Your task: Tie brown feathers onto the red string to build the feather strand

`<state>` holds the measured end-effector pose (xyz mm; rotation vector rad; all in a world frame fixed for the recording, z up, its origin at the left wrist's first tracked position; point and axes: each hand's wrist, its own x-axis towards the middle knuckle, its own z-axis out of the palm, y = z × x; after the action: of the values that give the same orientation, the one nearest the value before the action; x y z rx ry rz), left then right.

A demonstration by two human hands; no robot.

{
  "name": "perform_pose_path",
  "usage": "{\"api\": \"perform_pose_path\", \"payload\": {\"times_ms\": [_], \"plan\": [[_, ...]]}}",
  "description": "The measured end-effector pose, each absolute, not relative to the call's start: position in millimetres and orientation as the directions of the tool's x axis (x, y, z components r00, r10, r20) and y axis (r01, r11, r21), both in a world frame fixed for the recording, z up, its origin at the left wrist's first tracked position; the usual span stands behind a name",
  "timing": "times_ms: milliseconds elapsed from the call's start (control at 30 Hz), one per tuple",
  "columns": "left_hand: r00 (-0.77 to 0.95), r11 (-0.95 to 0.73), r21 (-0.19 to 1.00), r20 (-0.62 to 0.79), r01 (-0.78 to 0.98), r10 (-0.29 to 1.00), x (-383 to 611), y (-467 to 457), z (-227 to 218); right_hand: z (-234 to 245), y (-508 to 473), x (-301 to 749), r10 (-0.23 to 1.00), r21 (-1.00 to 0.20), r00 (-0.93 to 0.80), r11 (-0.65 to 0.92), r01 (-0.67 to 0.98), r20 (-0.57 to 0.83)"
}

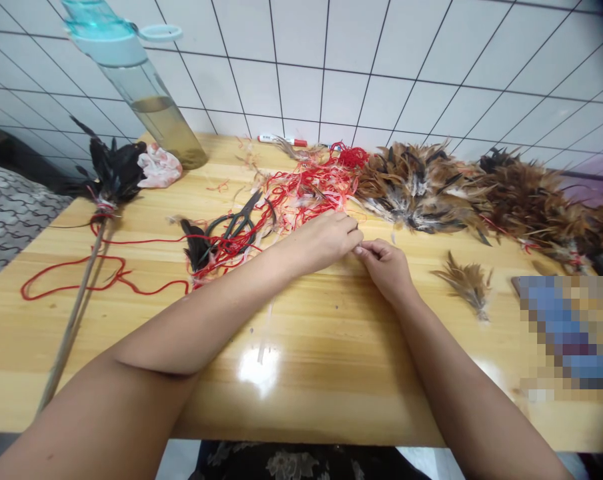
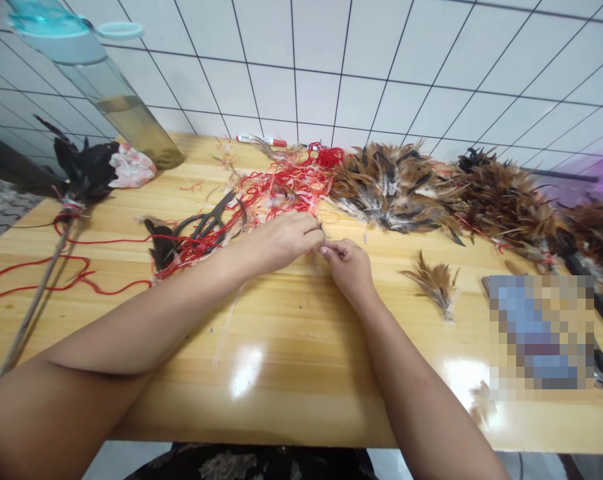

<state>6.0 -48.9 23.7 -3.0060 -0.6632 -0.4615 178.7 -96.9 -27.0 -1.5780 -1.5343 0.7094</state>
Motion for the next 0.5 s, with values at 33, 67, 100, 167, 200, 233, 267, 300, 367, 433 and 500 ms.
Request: {"api": "perform_pose_path", "payload": {"times_ms": [33,67,100,167,200,233,267,300,367,433,500], "plan": [[0.871,-0.913,0.008,0.299,0.407,0.391,6.7,-49.3,22.4,-27.3,-96.9,178.5,0.986,-0.84,0.098,0.064,0.539,0.138],[0.873,-0.917,-0.008,0.309,0.4,0.378,7.2,-49.1,21.2,-27.7,-96.9,178.5,0.986,-0.841,0.096,0.067,0.537,0.139],[0.866,-0.916,-0.01,0.331,0.4,0.375,7.5,-48.5,20.3,-28.4,-96.9,178.5,0.985,-0.847,0.1,0.069,0.527,0.143],[0.815,-0.902,0.02,0.419,0.432,0.4,6.9,-46.2,20.5,-29.8,-96.8,178.9,0.98,-0.878,0.135,0.064,0.474,0.144],[0.765,-0.885,0.051,0.482,0.463,0.428,6.0,-44.6,21.4,-30.3,-96.9,179.2,0.977,-0.901,0.162,0.055,0.431,0.137],[0.697,-0.861,0.094,0.547,0.5,0.464,4.9,-42.9,22.7,-30.5,-97.0,179.4,0.974,-0.924,0.192,0.042,0.38,0.123],[0.616,-0.83,0.151,0.602,0.537,0.508,3.7,-41.2,23.9,-30.2,-97.2,179.4,0.969,-0.945,0.222,0.028,0.325,0.104],[0.539,-0.797,0.223,0.633,0.561,0.556,2.7,-39.5,24.8,-29.6,-97.6,179.2,0.965,-0.962,0.248,0.014,0.271,0.084],[0.457,-0.732,0.396,0.59,0.555,0.666,2.6,-36.9,24.3,-27.8,-98.8,177.9,0.956,-0.981,0.287,0.001,0.195,0.058],[0.47,-0.638,0.595,0.437,0.489,0.767,5.8,-36.0,20.3,-26.0,-100.3,175.4,0.95,-0.983,0.306,0.012,0.184,0.069],[0.512,-0.496,0.769,0.259,0.403,0.819,12.0,-37.1,14.2,-25.2,-101.8,172.6,0.946,-0.969,0.304,0.04,0.242,0.115]]}}
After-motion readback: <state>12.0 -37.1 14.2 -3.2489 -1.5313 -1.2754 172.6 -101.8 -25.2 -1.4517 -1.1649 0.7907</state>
